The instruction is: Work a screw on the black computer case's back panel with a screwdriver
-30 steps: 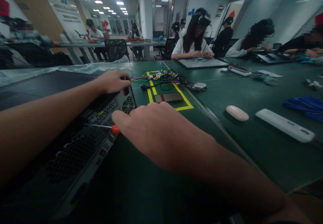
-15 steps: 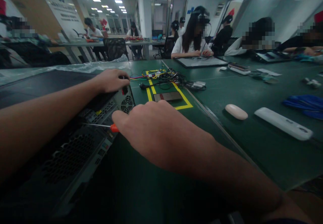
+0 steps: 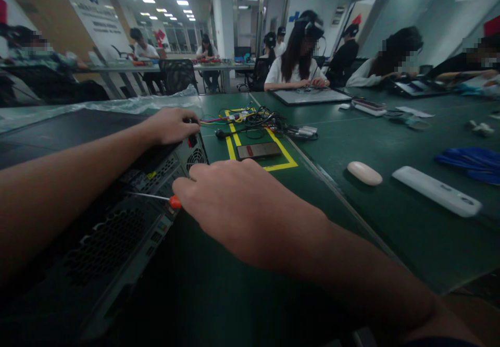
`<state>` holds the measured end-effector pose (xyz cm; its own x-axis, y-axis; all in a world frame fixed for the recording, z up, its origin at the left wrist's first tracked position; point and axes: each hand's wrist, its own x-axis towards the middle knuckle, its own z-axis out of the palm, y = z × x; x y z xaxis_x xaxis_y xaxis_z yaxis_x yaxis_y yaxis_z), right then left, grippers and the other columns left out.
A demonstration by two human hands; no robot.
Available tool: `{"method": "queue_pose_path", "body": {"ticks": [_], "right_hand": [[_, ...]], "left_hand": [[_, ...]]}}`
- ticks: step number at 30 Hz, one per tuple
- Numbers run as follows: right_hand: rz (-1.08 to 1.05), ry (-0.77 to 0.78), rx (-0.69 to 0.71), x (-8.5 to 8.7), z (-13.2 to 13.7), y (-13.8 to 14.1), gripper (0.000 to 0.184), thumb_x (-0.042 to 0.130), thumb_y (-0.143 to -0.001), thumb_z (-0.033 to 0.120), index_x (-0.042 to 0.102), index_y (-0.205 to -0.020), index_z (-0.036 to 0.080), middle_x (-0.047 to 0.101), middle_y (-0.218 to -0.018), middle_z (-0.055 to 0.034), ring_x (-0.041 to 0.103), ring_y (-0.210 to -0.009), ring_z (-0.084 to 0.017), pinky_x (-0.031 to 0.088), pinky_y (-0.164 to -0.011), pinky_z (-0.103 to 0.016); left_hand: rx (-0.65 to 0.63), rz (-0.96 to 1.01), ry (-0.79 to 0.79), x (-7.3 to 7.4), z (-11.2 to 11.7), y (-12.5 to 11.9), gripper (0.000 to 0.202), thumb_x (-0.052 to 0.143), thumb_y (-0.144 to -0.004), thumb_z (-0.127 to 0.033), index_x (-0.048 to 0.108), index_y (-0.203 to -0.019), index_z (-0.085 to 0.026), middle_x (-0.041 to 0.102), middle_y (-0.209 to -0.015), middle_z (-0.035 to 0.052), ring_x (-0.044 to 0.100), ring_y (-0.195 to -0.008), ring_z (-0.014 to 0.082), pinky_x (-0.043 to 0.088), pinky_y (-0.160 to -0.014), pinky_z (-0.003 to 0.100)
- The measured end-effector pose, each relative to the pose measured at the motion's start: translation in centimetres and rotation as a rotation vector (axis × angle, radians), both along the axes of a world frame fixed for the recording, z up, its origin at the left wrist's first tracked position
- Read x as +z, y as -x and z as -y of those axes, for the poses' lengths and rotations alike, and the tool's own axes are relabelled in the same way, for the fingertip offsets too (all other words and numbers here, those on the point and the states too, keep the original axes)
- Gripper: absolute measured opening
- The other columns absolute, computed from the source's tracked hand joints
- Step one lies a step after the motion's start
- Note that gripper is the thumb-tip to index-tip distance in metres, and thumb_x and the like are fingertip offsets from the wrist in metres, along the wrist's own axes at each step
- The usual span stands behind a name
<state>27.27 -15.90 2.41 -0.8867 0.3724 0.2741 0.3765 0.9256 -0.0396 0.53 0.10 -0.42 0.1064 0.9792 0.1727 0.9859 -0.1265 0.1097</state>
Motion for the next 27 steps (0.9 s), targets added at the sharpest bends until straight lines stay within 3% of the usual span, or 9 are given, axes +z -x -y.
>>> {"method": "queue_pose_path", "body": {"ticks": [4, 10, 20, 27], "right_hand": [[0.010, -0.015, -0.012, -0.15, -0.18, 0.10, 0.025, 0.044, -0.113, 0.015, 0.068, -0.121, 0.020, 0.080, -0.103, -0.0040, 0.073, -0.087, -0.022, 0.052, -0.074, -0.034], [0.034, 0.032, -0.015, 0.06, -0.32, -0.06, 0.023, 0.046, -0.114, 0.017, 0.068, -0.121, 0.020, 0.081, -0.104, -0.0037, 0.074, -0.091, -0.021, 0.052, -0.080, -0.034], [0.017, -0.020, -0.023, -0.25, -0.07, 0.03, 0.030, 0.042, -0.116, 0.024, 0.072, -0.117, 0.022, 0.082, -0.102, -0.0055, 0.073, -0.086, -0.022, 0.055, -0.085, -0.037], [-0.005, -0.076, -0.007, -0.35, -0.22, -0.01, 0.030, 0.044, -0.114, 0.023, 0.073, -0.104, 0.021, 0.077, -0.087, -0.0039, 0.069, -0.078, -0.021, 0.050, -0.076, -0.034]], "left_hand": [[0.006, -0.011, -0.012, 0.01, -0.05, 0.02, 0.055, 0.056, -0.086, -0.048, 0.086, -0.127, -0.028, 0.083, -0.126, 0.0107, 0.071, -0.126, 0.0419, 0.054, -0.112, 0.051], [-0.001, -0.009, -0.008, -0.13, -0.20, 0.11, 0.054, 0.057, -0.087, -0.047, 0.085, -0.126, -0.025, 0.082, -0.129, 0.0136, 0.071, -0.125, 0.0439, 0.054, -0.112, 0.054], [0.011, 0.010, 0.012, 0.13, -0.04, -0.03, 0.058, 0.058, -0.085, -0.051, 0.086, -0.130, -0.027, 0.081, -0.129, 0.0124, 0.070, -0.125, 0.0419, 0.054, -0.112, 0.052], [0.018, 0.015, 0.029, 0.21, -0.05, -0.02, 0.058, 0.060, -0.084, -0.051, 0.085, -0.130, -0.028, 0.080, -0.131, 0.0131, 0.070, -0.126, 0.0422, 0.053, -0.114, 0.051]]}}
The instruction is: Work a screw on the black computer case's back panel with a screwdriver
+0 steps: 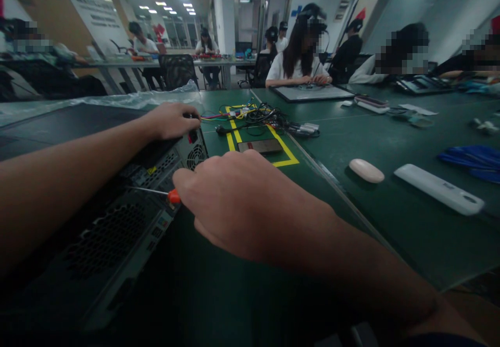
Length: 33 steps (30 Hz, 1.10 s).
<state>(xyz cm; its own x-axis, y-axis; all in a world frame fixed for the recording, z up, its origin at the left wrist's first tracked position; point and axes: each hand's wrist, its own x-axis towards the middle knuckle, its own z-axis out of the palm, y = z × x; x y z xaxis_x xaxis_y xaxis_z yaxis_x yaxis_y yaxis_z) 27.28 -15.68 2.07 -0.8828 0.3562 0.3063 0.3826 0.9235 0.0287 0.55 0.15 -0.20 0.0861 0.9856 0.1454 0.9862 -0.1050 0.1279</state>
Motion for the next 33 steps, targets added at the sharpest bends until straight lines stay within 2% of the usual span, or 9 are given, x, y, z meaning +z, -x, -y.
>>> {"method": "queue_pose_path", "body": {"ticks": [5, 11, 18, 23, 27, 29, 33], "right_hand": [[0.015, -0.025, 0.011, 0.2, 0.4, -0.2, 0.035, 0.040, -0.114, 0.019, 0.074, -0.110, 0.020, 0.079, -0.093, -0.0044, 0.071, -0.082, -0.021, 0.053, -0.079, -0.034], [0.041, -0.023, -0.005, 0.5, 1.1, -0.3, 0.036, 0.040, -0.115, 0.021, 0.076, -0.111, 0.021, 0.082, -0.099, -0.0031, 0.074, -0.086, -0.020, 0.057, -0.081, -0.033], [0.128, -0.036, 0.069, 0.6, 1.1, -0.7, 0.036, 0.038, -0.117, 0.018, 0.074, -0.117, 0.017, 0.082, -0.106, -0.0054, 0.073, -0.090, -0.019, 0.054, -0.077, -0.031], [0.132, 0.009, 0.073, 0.8, 1.2, -0.4, 0.037, 0.033, -0.118, 0.018, 0.070, -0.125, 0.015, 0.082, -0.103, -0.0048, 0.072, -0.082, -0.020, 0.054, -0.073, -0.034], [0.086, 0.145, 0.042, 0.9, 1.1, 0.1, 0.027, 0.045, -0.117, 0.031, 0.064, -0.131, 0.017, 0.083, -0.099, -0.0033, 0.074, -0.079, -0.022, 0.054, -0.071, -0.035], [0.073, 0.154, 0.043, 0.6, 0.9, 0.2, 0.025, 0.051, -0.116, 0.035, 0.062, -0.131, 0.018, 0.083, -0.097, -0.0026, 0.075, -0.079, -0.023, 0.055, -0.072, -0.036], [0.037, 0.100, 0.038, 0.0, 0.4, 0.1, 0.022, 0.048, -0.115, 0.025, 0.060, -0.132, 0.018, 0.082, -0.095, -0.0030, 0.075, -0.081, -0.023, 0.054, -0.076, -0.035]], "left_hand": [[-0.004, -0.028, -0.007, 0.0, 0.0, -0.1, 0.060, 0.056, -0.087, -0.051, 0.084, -0.132, -0.023, 0.079, -0.134, 0.0152, 0.070, -0.128, 0.0430, 0.052, -0.116, 0.052], [-0.017, -0.020, -0.021, -0.2, 0.0, 0.1, 0.059, 0.057, -0.087, -0.051, 0.085, -0.132, -0.025, 0.080, -0.132, 0.0141, 0.070, -0.129, 0.0436, 0.052, -0.116, 0.054], [-0.036, -0.043, -0.020, -0.1, 0.1, -0.1, 0.061, 0.054, -0.088, -0.048, 0.084, -0.132, -0.019, 0.081, -0.132, 0.0183, 0.071, -0.125, 0.0454, 0.054, -0.113, 0.057], [-0.040, -0.053, -0.020, 0.0, 0.1, 0.0, 0.058, 0.053, -0.089, -0.047, 0.084, -0.131, -0.020, 0.081, -0.131, 0.0171, 0.071, -0.126, 0.0448, 0.054, -0.113, 0.056], [-0.040, -0.042, -0.023, 0.0, 0.0, 0.0, 0.058, 0.054, -0.089, -0.046, 0.085, -0.131, -0.021, 0.082, -0.128, 0.0161, 0.072, -0.124, 0.0438, 0.054, -0.112, 0.055], [-0.036, -0.047, -0.023, 0.0, 0.0, 0.1, 0.058, 0.054, -0.089, -0.047, 0.085, -0.131, -0.021, 0.082, -0.128, 0.0157, 0.072, -0.124, 0.0439, 0.054, -0.113, 0.055], [-0.037, -0.052, -0.027, -0.1, -0.1, 0.1, 0.057, 0.054, -0.089, -0.047, 0.085, -0.131, -0.022, 0.082, -0.130, 0.0152, 0.071, -0.125, 0.0444, 0.054, -0.113, 0.055]]}}
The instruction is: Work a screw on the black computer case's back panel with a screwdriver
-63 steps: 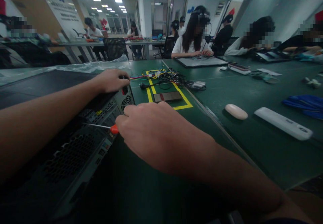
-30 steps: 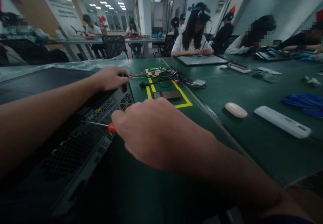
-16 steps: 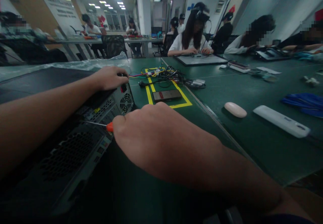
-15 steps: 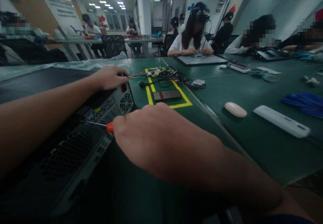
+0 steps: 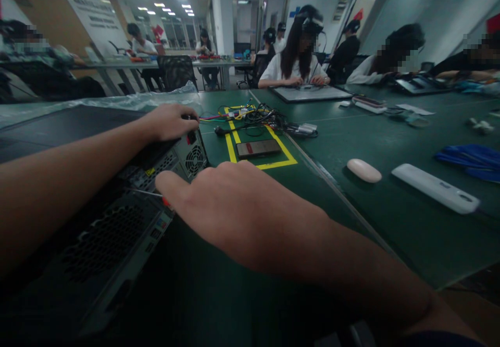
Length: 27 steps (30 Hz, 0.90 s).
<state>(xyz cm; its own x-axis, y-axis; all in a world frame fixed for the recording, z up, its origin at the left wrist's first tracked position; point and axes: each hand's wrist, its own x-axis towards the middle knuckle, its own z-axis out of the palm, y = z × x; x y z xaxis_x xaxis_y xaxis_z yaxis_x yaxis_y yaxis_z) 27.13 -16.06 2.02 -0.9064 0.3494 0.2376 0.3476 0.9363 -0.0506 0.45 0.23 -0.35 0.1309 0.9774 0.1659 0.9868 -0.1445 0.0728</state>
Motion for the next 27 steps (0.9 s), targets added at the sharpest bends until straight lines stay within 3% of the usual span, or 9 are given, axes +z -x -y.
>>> {"method": "queue_pose_path", "body": {"ticks": [6, 11, 27], "right_hand": [[-0.012, -0.054, -0.001, -0.22, -0.08, -0.07, 0.022, 0.041, -0.117, 0.021, 0.062, -0.123, 0.016, 0.077, -0.087, -0.0020, 0.070, -0.072, -0.021, 0.051, -0.075, -0.034], [-0.036, -0.057, -0.047, -0.20, 0.02, 0.13, 0.030, 0.036, -0.117, 0.021, 0.066, -0.118, 0.018, 0.077, -0.085, -0.0026, 0.073, -0.078, -0.022, 0.054, -0.078, -0.034], [-0.013, -0.139, -0.042, -0.12, -0.05, -0.08, 0.033, 0.041, -0.116, 0.022, 0.072, -0.107, 0.020, 0.076, -0.087, -0.0040, 0.068, -0.075, -0.021, 0.051, -0.074, -0.034]], "left_hand": [[0.017, 0.002, -0.013, -0.13, -0.11, 0.00, 0.057, 0.056, -0.088, -0.046, 0.085, -0.131, -0.023, 0.082, -0.130, 0.0143, 0.071, -0.126, 0.0442, 0.054, -0.113, 0.055], [0.005, 0.003, -0.012, -0.09, -0.05, -0.05, 0.058, 0.055, -0.088, -0.047, 0.085, -0.130, -0.022, 0.081, -0.131, 0.0150, 0.072, -0.125, 0.0439, 0.055, -0.112, 0.054], [0.009, 0.030, 0.002, 0.06, 0.01, 0.01, 0.058, 0.056, -0.085, -0.050, 0.086, -0.128, -0.027, 0.082, -0.126, 0.0141, 0.071, -0.125, 0.0442, 0.054, -0.112, 0.057]]}}
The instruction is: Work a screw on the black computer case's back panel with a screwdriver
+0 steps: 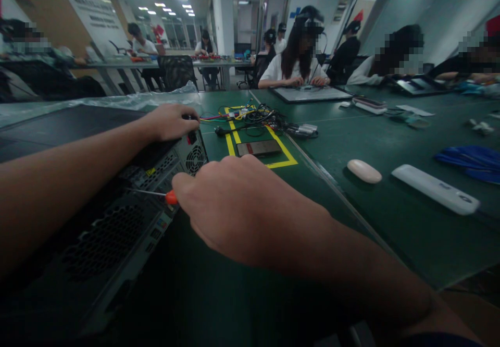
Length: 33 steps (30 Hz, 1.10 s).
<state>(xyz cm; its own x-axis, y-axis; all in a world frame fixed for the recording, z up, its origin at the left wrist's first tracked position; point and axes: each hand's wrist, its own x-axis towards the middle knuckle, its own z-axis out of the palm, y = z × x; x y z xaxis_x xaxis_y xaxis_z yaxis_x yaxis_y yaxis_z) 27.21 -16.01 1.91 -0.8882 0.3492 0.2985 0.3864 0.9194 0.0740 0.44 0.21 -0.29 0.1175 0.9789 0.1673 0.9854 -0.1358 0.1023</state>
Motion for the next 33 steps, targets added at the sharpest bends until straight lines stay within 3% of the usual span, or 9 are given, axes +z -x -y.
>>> {"method": "queue_pose_path", "body": {"ticks": [7, 12, 18, 24, 33], "right_hand": [[0.064, 0.050, -0.004, 0.8, 0.1, 0.1, 0.035, 0.041, -0.115, 0.022, 0.074, -0.105, 0.020, 0.078, -0.090, -0.0051, 0.070, -0.076, -0.023, 0.050, -0.069, -0.035], [0.176, 0.110, -0.045, 1.5, 0.3, 0.2, 0.038, 0.039, -0.115, 0.018, 0.077, -0.109, 0.018, 0.082, -0.101, -0.0075, 0.074, -0.088, -0.024, 0.054, -0.072, -0.034], [0.034, 0.108, -0.038, 0.5, 0.0, 0.4, 0.024, 0.047, -0.114, 0.022, 0.071, -0.114, 0.018, 0.082, -0.095, -0.0064, 0.076, -0.087, -0.023, 0.055, -0.076, -0.033], [-0.003, 0.127, -0.037, 0.4, -0.2, 0.4, 0.027, 0.041, -0.113, 0.016, 0.066, -0.124, 0.018, 0.082, -0.091, -0.0059, 0.077, -0.083, -0.025, 0.057, -0.077, -0.037], [0.021, 0.098, -0.060, 0.2, -0.5, 0.5, 0.028, 0.041, -0.113, 0.020, 0.069, -0.111, 0.020, 0.078, -0.083, -0.0050, 0.076, -0.079, -0.024, 0.055, -0.075, -0.035]], "left_hand": [[0.015, 0.028, -0.014, -0.2, -0.1, 0.0, 0.059, 0.057, -0.084, -0.051, 0.087, -0.128, -0.027, 0.083, -0.127, 0.0139, 0.071, -0.125, 0.0442, 0.055, -0.112, 0.056], [0.007, 0.019, -0.020, -0.3, -0.2, 0.1, 0.056, 0.056, -0.085, -0.049, 0.087, -0.127, -0.026, 0.083, -0.127, 0.0140, 0.071, -0.126, 0.0448, 0.054, -0.113, 0.057], [0.000, 0.012, -0.016, -0.2, 0.0, -0.1, 0.058, 0.056, -0.085, -0.049, 0.086, -0.129, -0.024, 0.083, -0.126, 0.0149, 0.072, -0.122, 0.0455, 0.055, -0.109, 0.058], [0.007, 0.014, -0.024, -0.4, -0.2, 0.1, 0.056, 0.059, -0.084, -0.051, 0.087, -0.125, -0.027, 0.083, -0.127, 0.0125, 0.072, -0.124, 0.0438, 0.055, -0.109, 0.053], [0.008, 0.000, -0.031, -0.6, -0.5, 0.4, 0.057, 0.058, -0.085, -0.051, 0.086, -0.127, -0.026, 0.082, -0.130, 0.0134, 0.071, -0.126, 0.0441, 0.054, -0.112, 0.054]]}}
